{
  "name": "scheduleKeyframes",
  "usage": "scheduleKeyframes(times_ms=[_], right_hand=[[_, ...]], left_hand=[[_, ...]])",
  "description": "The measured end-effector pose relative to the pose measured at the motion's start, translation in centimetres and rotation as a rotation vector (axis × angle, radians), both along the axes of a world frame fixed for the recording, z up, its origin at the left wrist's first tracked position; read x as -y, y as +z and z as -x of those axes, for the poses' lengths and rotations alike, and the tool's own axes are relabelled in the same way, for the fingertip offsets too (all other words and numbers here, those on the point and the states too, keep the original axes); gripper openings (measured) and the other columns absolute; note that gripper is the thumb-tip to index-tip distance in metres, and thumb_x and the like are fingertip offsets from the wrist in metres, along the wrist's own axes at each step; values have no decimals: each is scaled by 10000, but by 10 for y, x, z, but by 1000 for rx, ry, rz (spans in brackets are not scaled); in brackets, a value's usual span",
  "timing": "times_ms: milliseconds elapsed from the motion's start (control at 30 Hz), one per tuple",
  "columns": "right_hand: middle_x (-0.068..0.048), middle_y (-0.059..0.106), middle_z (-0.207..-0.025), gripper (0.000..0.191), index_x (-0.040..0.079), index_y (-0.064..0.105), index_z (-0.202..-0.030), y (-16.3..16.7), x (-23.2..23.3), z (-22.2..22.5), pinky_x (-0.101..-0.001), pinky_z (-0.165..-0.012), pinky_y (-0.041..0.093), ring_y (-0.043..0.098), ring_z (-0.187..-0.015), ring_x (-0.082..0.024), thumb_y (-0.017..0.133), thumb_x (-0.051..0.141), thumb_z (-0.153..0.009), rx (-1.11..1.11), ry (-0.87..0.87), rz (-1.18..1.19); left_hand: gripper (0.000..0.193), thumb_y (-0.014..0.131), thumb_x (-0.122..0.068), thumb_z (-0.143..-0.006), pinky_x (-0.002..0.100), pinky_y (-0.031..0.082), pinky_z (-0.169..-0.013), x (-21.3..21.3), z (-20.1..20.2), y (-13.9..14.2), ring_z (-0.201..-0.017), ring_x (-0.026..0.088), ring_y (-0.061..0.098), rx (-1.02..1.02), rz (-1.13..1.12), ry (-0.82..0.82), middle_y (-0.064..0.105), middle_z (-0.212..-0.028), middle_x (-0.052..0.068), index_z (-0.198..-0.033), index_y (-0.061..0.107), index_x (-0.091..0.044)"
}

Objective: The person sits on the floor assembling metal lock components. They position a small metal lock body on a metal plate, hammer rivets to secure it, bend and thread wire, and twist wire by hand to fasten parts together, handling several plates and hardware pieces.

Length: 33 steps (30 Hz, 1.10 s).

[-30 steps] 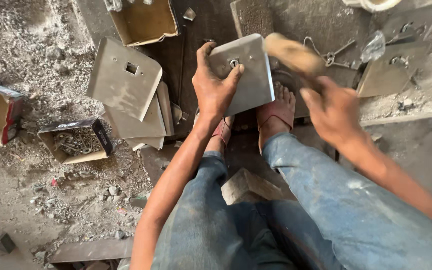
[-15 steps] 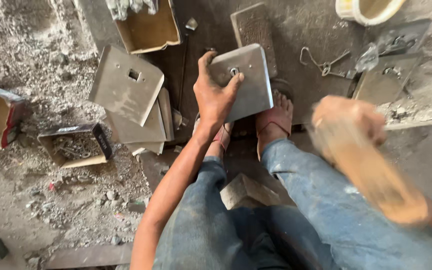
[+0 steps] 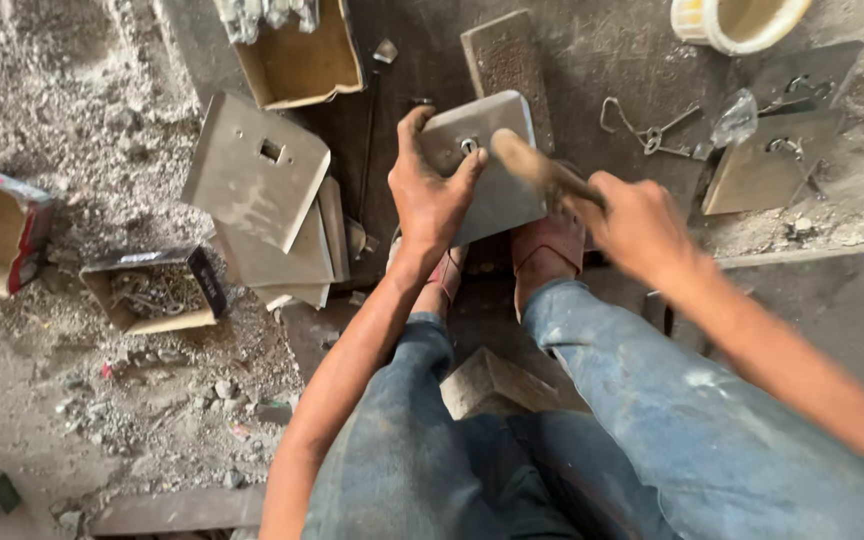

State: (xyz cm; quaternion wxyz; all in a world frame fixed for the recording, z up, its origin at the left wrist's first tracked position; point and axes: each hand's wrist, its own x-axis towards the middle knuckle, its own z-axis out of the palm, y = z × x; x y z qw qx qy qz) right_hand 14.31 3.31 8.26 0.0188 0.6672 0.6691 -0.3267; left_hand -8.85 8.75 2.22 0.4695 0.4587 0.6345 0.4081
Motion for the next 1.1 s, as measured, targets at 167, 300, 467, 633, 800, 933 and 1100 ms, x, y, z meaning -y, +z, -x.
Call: scheduleKeyframes(times_ms=[167,300,467,633,800,933,1100], right_hand=[[-200,623,-762,266,47,670,-1035,23,15,1,-483,-612,463,631,-793,-425,715,308,-1060,-134,-94,-186],[-196,610,-752,264,39,667,-1062,24,10,3,-479,-614,463,629,-786,-422,704,301,-1068,-238,11,-284],[-191,594,-739,265,29,662,-1096,-10,9,-7,-474,-616,464,628,-777,-420,690,292,-1077,21,-22,-41],[-206,606,-770,213,32,639,-1077,-12,29,-17,-487,-644,478,636,-772,-433,639,244,-1059,-161,21,-299],[-229,595,-736,243,16,631,-980,-10,12,-1,-503,-610,470,619,-759,-465,681,237,-1067,-45,56,-141],[-231,578,-708,210,-7,623,-1060,4,16,6,-485,-553,459,642,-720,-455,680,189,-1010,-160,-134,-188],[-245,601,-767,223,2,568,-958,-3,13,11,-505,-591,454,625,-775,-473,672,185,-1033,-146,-4,-236]], left_hand=[[685,895,-154,-772,352,615,-888,1,-4,0,-985,239,775,44,116,8,762,-1107,152,-1345,525,-92],[683,883,-146,-778,355,612,-895,2,-3,1,-978,238,775,62,105,7,766,-1090,150,-1354,519,-94],[674,894,-144,-783,355,614,-886,1,-1,1,-1000,234,768,34,44,17,756,-1107,166,-1343,522,-89],[673,876,-141,-793,354,617,-887,0,-1,1,-974,232,771,55,82,5,761,-1095,161,-1358,515,-88],[662,877,-138,-817,352,616,-894,1,3,4,-994,233,767,62,31,-12,751,-1108,166,-1367,512,-81],[672,882,-153,-789,345,617,-880,1,-2,4,-966,227,773,50,100,0,767,-1082,160,-1355,526,-84],[676,881,-144,-793,354,610,-898,-1,0,5,-985,236,768,53,67,2,754,-1128,169,-1355,514,-76]])
